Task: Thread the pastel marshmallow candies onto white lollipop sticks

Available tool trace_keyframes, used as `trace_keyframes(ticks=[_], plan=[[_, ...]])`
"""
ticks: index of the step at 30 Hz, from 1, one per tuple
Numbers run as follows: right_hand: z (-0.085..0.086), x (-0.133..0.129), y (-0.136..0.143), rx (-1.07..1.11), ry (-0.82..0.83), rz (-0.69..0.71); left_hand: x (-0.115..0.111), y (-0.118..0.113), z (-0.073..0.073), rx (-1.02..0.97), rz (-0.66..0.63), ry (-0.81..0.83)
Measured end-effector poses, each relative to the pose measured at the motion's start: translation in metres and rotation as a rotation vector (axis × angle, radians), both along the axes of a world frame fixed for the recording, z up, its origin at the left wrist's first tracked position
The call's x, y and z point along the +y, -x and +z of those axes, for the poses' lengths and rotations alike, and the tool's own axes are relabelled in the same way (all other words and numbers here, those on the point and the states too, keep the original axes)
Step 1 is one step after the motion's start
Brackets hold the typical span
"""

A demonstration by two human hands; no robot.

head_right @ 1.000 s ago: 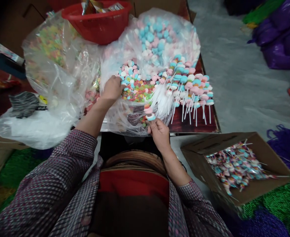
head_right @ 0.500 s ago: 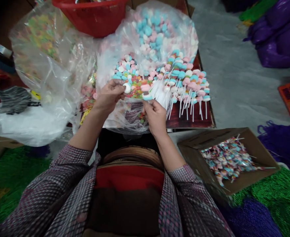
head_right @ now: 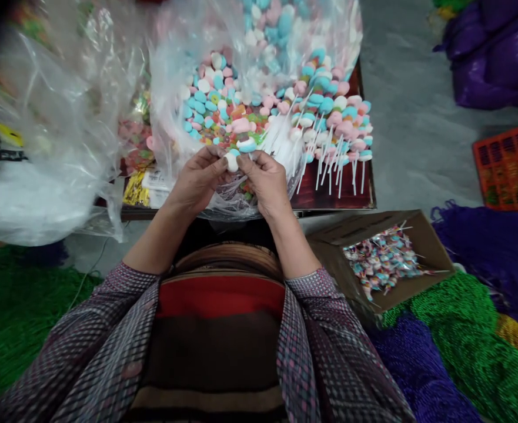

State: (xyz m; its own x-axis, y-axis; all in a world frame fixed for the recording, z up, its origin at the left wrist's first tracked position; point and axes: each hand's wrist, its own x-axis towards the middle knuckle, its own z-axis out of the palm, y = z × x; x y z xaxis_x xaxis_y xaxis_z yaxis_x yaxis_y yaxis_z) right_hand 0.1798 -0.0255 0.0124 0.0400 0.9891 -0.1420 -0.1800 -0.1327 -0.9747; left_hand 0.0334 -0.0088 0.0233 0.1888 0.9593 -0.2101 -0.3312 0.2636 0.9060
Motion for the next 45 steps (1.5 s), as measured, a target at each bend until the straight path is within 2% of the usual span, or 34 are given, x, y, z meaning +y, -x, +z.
trace_keyframes(ticks=[4,9,12,16,21,24,32,38,45], plan=[[0.001,-0.002,-0.002,-0.003,-0.032,-0.030,-0.002,0.001,-0.007,-0.047,0.022,0.032],[0.005,-0.007,-0.007,0.009,-0.015,0.049,-0.002,-0.001,-0.009,-0.088,0.037,0.073],[0.004,-0.009,-0.002,-0.008,-0.031,0.049,-0.005,-0.008,-0.010,-0.070,0.028,0.061],[0.001,-0.009,0.005,-0.014,-0.075,-0.008,-0.010,-0.013,-0.008,0.033,0.016,0.020],[0.001,-0.009,0.005,0.052,-0.043,-0.004,-0.011,-0.007,-0.007,-0.048,-0.043,-0.043],[-0.001,-0.008,0.005,0.054,-0.040,0.007,-0.010,-0.005,-0.009,-0.044,-0.056,-0.069],[-0.008,-0.009,0.010,-0.077,-0.129,-0.095,-0.010,-0.005,-0.019,0.035,-0.072,-0.219],[-0.007,-0.018,0.007,0.000,-0.088,-0.016,-0.003,0.005,-0.027,-0.017,0.013,-0.099],[-0.002,-0.054,-0.011,-0.178,-0.089,0.058,0.003,0.008,-0.031,-0.081,-0.001,-0.008]])
